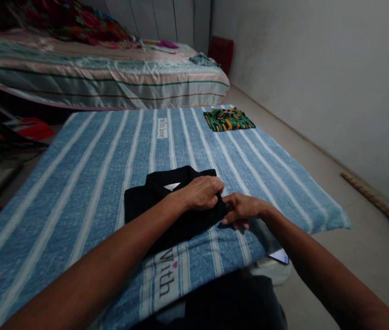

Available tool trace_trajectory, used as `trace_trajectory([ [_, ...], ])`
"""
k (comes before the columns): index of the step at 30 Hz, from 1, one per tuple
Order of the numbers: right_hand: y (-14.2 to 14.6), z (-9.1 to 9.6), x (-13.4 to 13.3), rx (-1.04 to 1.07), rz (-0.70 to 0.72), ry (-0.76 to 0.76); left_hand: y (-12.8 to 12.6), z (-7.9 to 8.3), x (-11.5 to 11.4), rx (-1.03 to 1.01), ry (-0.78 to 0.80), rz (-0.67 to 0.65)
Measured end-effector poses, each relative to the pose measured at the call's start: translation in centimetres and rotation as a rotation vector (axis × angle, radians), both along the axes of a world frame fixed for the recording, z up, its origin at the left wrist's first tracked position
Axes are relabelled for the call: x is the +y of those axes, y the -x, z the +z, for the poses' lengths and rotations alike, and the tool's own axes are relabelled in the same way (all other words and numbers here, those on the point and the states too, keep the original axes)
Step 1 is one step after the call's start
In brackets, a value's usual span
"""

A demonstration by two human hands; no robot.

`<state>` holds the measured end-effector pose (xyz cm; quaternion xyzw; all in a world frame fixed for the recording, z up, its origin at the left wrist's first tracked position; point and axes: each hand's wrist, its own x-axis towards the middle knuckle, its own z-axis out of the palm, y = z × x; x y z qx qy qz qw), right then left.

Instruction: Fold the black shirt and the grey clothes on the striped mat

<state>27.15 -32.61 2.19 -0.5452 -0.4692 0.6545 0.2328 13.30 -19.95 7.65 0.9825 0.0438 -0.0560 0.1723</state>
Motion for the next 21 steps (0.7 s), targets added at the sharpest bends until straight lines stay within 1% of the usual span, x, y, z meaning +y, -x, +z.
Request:
trace_trajectory([
  [6,0.2,-0.2,-0.3,-0.013,-0.06,0.014,0.1,-0.8,0.1,-0.033,-0.024,0.017],
  [10,0.6,-0.5,-0.7,0.003,-0.123,0.017,0.2,-1.8,0.2,-0.055,-0.065,0.015],
  [14,1.1,-0.5,-0.7,0.026,-0.178,0.046,0.3,-3.0,0.4,-0.094,-0.092,0.063],
  [17,1.4,-0.1,-0.7,0.048,-0.222,0.05,0.6,-3.7,0.6,-0.158,-0.08,0.089],
  [21,2.4,0.1,-1.1,0.052,-0.295,0.025,1.3,-4.3,0.9,-0.295,-0.015,0.125],
])
